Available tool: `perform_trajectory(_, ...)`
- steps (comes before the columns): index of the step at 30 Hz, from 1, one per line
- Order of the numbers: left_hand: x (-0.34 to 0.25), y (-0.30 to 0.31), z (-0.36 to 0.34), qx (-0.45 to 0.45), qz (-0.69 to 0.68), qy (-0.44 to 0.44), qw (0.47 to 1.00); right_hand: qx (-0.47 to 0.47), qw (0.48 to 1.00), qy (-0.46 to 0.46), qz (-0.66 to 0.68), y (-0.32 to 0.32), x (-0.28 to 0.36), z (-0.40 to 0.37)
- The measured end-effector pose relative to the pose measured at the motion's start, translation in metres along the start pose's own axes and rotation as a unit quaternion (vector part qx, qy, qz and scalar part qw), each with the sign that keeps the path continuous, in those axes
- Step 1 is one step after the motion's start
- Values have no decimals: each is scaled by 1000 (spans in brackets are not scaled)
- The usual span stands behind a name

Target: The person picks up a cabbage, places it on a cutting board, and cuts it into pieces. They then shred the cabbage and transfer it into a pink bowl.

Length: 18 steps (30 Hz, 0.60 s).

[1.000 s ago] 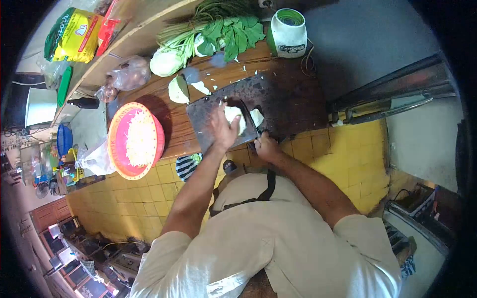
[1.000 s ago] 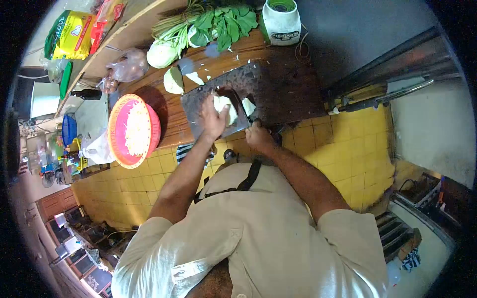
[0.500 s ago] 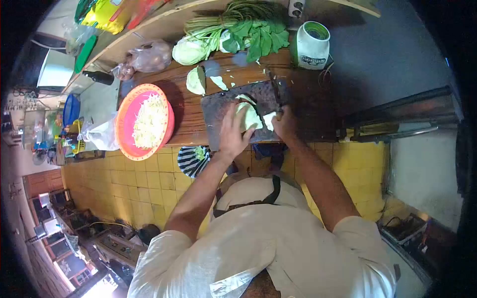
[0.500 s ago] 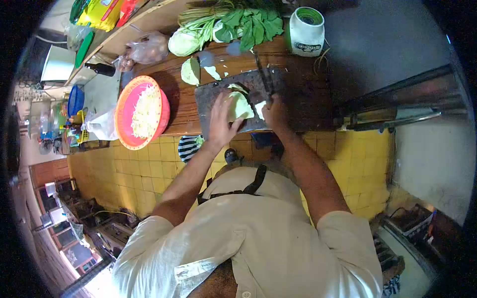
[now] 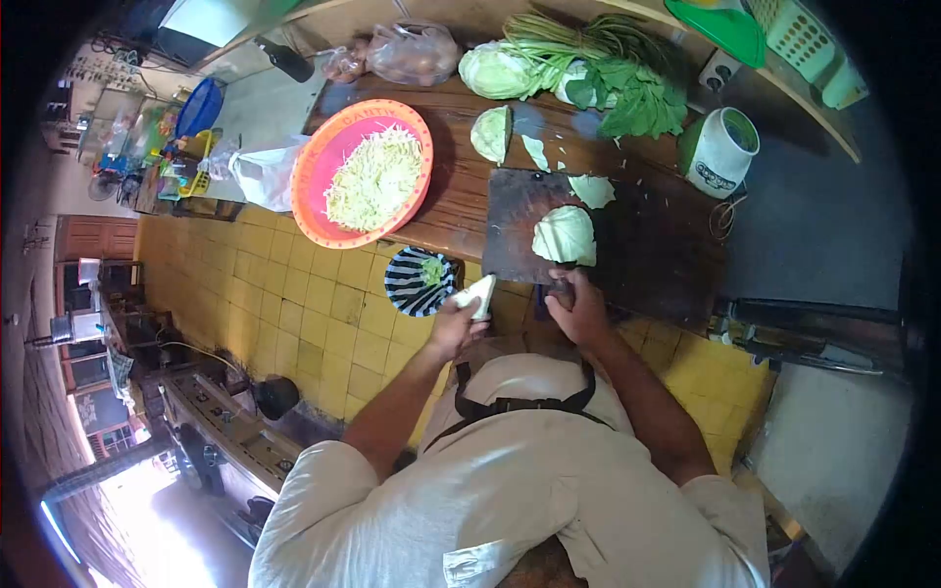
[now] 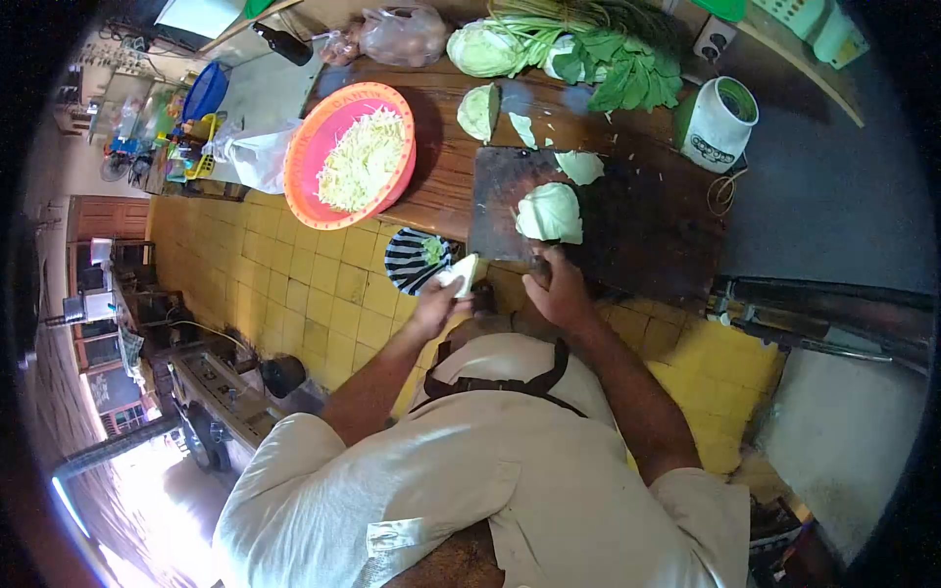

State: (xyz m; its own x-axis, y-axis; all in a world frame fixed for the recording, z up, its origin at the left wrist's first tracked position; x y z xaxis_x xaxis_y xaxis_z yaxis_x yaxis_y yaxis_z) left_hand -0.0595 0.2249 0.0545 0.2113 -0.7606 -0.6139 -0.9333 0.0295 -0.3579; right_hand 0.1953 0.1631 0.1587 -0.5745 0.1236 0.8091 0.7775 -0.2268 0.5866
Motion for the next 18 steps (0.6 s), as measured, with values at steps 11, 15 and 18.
perform_trajectory(11, -7, 195, 65, -171, 274, -78, 943, -40, 945, -261, -192, 63, -101, -24)
perform_trajectory(15, -4, 113, 52, -24, 254, -207, 944, -41, 945, -262, -192, 73, -95, -15)
perform_trajectory(18, -40, -1, 17, 32, 327, -217, 919, 20, 954, -225, -198, 71, -89, 14)
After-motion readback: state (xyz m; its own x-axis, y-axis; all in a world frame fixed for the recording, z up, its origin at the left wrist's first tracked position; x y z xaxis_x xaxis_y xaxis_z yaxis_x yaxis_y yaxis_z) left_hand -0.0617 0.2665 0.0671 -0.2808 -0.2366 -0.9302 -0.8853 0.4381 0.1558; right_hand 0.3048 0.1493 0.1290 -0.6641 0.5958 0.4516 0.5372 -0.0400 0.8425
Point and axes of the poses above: each hand's wrist, its own z-axis towards the middle knuckle, its own y-axis out of the back of the hand, x = y × z, the point moved 4 cm from there along z, towards the middle knuckle, and after that the axes turned 14 degrees about -z, right-handed, at the moved point
